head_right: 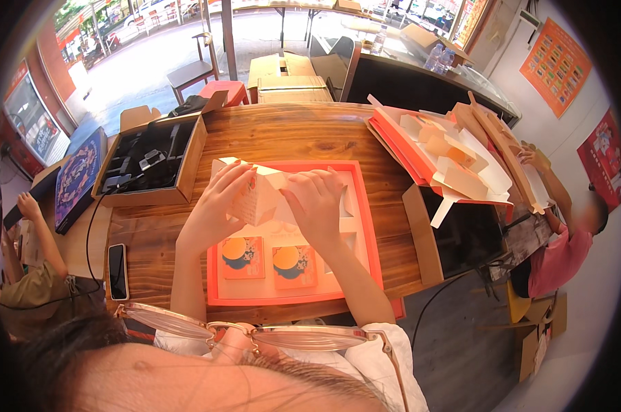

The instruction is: The person assembles small paper boxes by folding and tucking flaps, then places them into a larger orange tray. The person also handles a white paper insert with cutouts, placing it into the tray.

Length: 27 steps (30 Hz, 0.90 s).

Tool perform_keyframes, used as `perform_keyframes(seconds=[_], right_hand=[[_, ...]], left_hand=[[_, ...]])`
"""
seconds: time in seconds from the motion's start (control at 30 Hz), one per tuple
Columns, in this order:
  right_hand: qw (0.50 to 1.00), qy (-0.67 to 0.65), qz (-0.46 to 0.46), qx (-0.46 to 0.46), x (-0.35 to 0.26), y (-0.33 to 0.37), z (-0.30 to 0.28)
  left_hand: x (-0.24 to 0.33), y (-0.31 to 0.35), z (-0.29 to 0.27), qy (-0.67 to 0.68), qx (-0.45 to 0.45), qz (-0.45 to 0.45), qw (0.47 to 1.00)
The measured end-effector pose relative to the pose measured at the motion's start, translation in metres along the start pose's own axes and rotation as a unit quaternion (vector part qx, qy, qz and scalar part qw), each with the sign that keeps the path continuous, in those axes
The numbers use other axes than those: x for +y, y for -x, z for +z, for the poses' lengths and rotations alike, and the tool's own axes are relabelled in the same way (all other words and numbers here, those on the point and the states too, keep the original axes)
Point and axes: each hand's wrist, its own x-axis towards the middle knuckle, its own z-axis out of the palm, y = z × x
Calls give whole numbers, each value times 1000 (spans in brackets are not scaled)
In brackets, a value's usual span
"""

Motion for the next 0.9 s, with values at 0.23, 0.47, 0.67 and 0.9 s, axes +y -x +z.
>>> perform_keyframes(seconds=[0.23,0.47,0.67,0.9], right_hand=[[994,-42,85,50,0,-2,-1],[995,-71,65,15,6,1,1],[998,-22,23,52,3,4,-1],[996,-30,-58,-53,-25,2,-3]], left_hand=[[6,0,1,10,-48,22,999],[11,-1,-1,25,-56,27,998],[3,-2,4,-67,45,-10,997],[6,-3,3,-23,101,-36,994]])
